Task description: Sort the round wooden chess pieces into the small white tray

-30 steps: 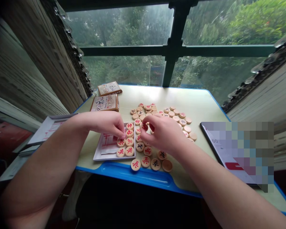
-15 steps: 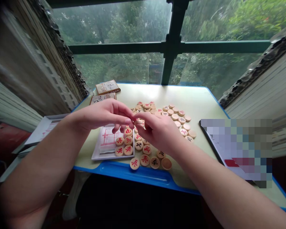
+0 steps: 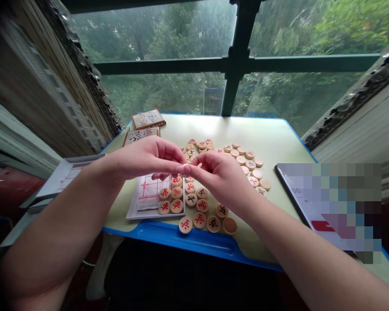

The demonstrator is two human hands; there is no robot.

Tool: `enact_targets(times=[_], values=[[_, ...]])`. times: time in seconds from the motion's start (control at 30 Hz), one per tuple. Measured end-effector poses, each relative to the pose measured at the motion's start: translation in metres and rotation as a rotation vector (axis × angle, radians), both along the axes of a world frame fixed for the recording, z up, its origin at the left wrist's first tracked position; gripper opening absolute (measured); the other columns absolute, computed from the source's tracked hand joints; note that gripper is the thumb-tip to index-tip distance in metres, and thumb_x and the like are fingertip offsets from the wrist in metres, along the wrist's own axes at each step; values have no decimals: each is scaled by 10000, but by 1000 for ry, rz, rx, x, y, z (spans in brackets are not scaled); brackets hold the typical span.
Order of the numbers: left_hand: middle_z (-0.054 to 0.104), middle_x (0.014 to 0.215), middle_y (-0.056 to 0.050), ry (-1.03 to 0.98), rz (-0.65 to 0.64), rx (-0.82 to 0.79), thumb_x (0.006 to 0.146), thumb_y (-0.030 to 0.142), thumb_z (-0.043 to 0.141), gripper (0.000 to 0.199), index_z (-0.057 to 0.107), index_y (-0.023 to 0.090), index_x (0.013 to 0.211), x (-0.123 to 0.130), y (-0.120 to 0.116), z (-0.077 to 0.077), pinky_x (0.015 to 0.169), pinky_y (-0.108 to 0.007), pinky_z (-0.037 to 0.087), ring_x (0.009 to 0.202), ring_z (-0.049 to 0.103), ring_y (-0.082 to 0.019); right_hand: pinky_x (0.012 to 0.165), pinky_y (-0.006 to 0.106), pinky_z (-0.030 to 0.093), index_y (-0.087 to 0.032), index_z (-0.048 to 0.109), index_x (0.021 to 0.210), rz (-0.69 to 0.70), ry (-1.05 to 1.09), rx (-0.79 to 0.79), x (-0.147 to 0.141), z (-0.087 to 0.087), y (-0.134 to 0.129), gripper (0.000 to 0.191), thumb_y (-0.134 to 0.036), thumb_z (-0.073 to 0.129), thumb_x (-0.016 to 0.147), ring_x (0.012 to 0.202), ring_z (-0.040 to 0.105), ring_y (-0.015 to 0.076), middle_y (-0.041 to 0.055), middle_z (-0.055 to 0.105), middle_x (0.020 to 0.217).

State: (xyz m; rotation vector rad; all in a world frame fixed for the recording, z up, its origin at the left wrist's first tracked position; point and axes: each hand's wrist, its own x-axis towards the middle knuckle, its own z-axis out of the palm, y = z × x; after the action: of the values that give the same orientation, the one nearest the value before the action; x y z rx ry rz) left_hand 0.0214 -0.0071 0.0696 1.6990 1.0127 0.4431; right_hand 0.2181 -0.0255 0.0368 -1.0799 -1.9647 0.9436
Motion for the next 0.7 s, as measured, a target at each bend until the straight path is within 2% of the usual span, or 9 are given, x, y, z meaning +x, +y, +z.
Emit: enact_targets(times=[0.13, 0.23, 0.3, 0.43, 0.53, 0.6, 0.7], values=[[648, 688, -28, 118, -34, 147, 729, 401, 656, 284, 697, 135, 820, -1, -1, 3, 543, -210, 420, 628, 565, -112, 446, 226, 306, -175, 648, 750, -5, 6, -46, -1, 1, 0, 336, -486, 553, 833, 459, 391, 82, -41, 468, 518], [650, 678, -21, 270, -74, 137, 728, 399, 631, 273, 690, 144, 809, -11, 2, 7, 537, -213, 403, 625, 564, -122, 449, 236, 307, -180, 674, 835, -10, -63, -11, 0, 1, 0, 309, -465, 554, 831, 476, 423, 96, -28, 508, 538], [655, 672, -19, 416, -73, 109, 719, 390, 617, 254, 687, 154, 777, -19, 5, 10, 536, -218, 395, 625, 564, -129, 463, 243, 319, -186, 679, 886, -61, -136, 45, 3, 1, 1, 285, -436, 555, 830, 489, 453, 107, -13, 555, 566], [672, 675, -23, 676, -65, 90, 688, 386, 610, 238, 691, 166, 729, -31, 12, 12, 545, -230, 380, 645, 573, -146, 505, 254, 335, -200, 691, 850, -139, -414, 179, 6, 2, 3, 228, -355, 524, 835, 513, 496, 124, 6, 605, 581], [680, 690, -27, 796, -61, 116, 678, 407, 601, 266, 701, 171, 750, -28, 17, 6, 545, -241, 366, 643, 572, -153, 519, 256, 316, -223, 703, 780, -47, -656, 239, 4, -2, 3, 218, -363, 540, 813, 563, 515, 136, 16, 627, 623], [680, 690, -29, 852, -89, 121, 675, 418, 594, 282, 704, 172, 755, -24, 20, -1, 539, -248, 355, 626, 565, -152, 530, 257, 312, -226, 702, 749, 13, -743, 247, 1, -5, 1, 256, -407, 533, 815, 623, 539, 149, 29, 645, 689], [672, 660, -33, 885, -149, 109, 688, 418, 570, 286, 702, 168, 733, -21, 22, -9, 524, -257, 335, 574, 540, -142, 530, 262, 309, -224, 695, 748, -1, -799, 215, -5, -10, -2, 313, -468, 512, 818, 671, 559, 164, 45, 658, 767]])
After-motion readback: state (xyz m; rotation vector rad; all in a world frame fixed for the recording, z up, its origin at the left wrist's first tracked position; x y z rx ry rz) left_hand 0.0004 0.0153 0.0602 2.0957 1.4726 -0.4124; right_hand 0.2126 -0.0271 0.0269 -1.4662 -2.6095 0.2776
